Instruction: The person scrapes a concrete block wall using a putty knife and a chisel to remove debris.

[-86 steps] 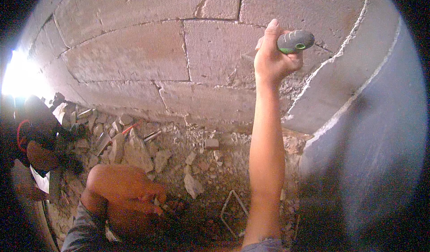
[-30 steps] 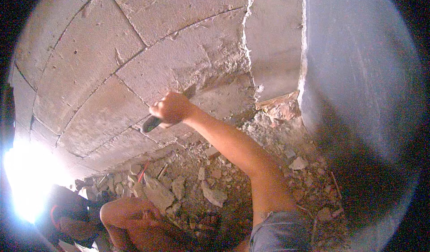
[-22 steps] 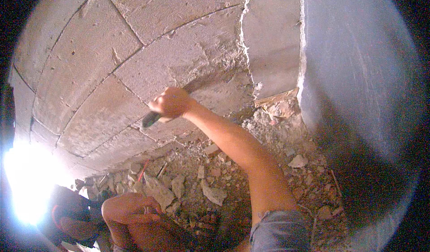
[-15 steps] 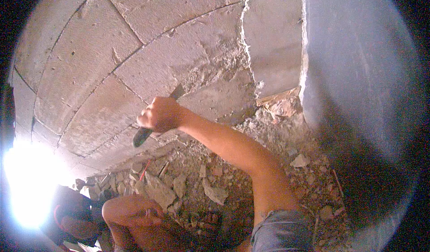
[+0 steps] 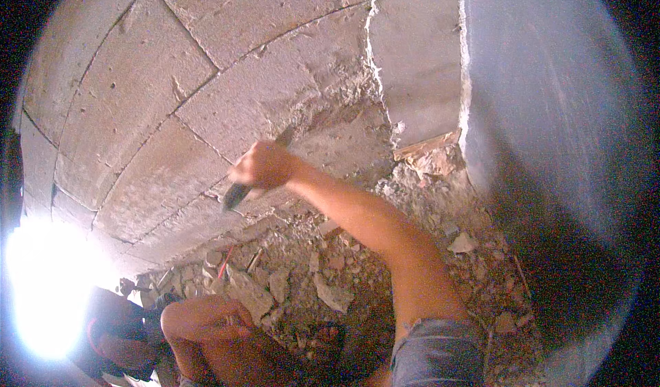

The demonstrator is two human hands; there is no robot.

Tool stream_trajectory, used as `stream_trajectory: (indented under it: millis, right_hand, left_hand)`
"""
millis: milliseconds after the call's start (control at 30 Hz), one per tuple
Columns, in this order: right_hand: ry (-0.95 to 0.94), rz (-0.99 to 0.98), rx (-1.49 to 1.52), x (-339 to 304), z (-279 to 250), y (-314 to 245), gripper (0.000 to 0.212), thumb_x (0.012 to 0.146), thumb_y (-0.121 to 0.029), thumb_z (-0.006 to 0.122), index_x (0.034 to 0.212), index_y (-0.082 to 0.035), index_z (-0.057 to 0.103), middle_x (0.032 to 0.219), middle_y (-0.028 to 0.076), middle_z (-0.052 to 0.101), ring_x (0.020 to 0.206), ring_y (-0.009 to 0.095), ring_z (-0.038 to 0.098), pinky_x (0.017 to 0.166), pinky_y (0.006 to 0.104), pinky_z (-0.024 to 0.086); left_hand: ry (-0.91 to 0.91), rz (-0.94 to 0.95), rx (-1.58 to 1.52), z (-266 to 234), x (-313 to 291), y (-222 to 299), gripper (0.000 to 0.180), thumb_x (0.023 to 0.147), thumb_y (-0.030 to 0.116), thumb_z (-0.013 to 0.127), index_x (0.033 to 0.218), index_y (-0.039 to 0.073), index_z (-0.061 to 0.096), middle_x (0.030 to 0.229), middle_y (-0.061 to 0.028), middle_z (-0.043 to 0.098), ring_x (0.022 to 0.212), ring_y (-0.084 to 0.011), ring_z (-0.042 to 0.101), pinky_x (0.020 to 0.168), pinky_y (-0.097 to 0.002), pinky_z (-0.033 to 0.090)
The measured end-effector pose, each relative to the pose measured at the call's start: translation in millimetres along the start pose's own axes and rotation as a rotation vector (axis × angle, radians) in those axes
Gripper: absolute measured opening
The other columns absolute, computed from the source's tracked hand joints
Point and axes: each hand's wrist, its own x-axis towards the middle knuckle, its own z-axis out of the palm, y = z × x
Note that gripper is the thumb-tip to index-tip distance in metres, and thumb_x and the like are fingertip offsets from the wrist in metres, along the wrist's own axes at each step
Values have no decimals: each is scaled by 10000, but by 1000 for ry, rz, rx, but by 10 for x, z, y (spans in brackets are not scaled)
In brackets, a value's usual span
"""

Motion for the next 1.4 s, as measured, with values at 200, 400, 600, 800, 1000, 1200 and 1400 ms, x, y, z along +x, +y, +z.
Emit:
stream_trajectory:
  millis: [200, 400, 600, 800, 1000, 1200, 1400]
  right_hand:
    - [-131, 72, 63, 85, 151, -61, 341, 626, -339, 737, 770, -95, 548, 658, 96, 636, 602, 287, 670, 545, 446, 544]
    - [-221, 219, -56, -344, 44, 316, 279, 603, -265, 712, 757, -97, 552, 631, 95, 624, 605, 282, 670, 541, 430, 547]
    - [-35, -54, 8, 63, -8, -132, 242, 630, -199, 716, 670, -126, 488, 574, 20, 568, 507, 196, 624, 449, 363, 527]
    - [-111, -9, 40, -161, 44, 177, 225, 641, -230, 683, 687, -111, 497, 573, 31, 562, 524, 236, 628, 466, 387, 521]
    - [-72, -71, -9, 24, 155, -189, 168, 642, -201, 654, 693, -113, 520, 574, 29, 558, 511, 226, 621, 451, 381, 509]
    - [-181, 75, -92, -209, 21, 223, 211, 629, -206, 692, 699, -112, 517, 575, 27, 572, 497, 203, 627, 451, 363, 538]
    - [-76, -84, -39, 197, -33, -231, 238, 614, -230, 711, 670, -118, 508, 586, 19, 570, 548, 216, 639, 480, 367, 535]
  left_hand:
    - [8, 90, -50, -35, -2, 72, 283, 941, 347, 560, 1059, 91, 575, 773, -101, 648, 738, -285, 663, 644, -369, 502]
    - [-5, 64, -21, -42, -6, -9, 274, 942, 339, 559, 1062, 93, 576, 755, -102, 642, 735, -276, 665, 636, -370, 501]
    - [6, 56, 23, 10, -3, 23, 275, 943, 345, 557, 1045, 91, 577, 745, -130, 642, 727, -304, 659, 619, -385, 497]
    - [36, 13, -6, -50, 28, 131, 283, 940, 356, 559, 1051, 96, 576, 755, -133, 643, 725, -317, 654, 623, -400, 494]
    - [36, -3, 3, -46, -1, 195, 287, 934, 357, 566, 1053, 96, 583, 787, -121, 652, 749, -311, 655, 651, -390, 495]
    - [80, 177, -14, -39, 28, 96, 272, 922, 350, 577, 1053, 112, 588, 806, -111, 659, 750, -314, 654, 660, -405, 495]
    - [40, -15, 1, -27, 21, 122, 266, 926, 359, 568, 1044, 121, 591, 765, -105, 651, 723, -317, 651, 631, -404, 490]
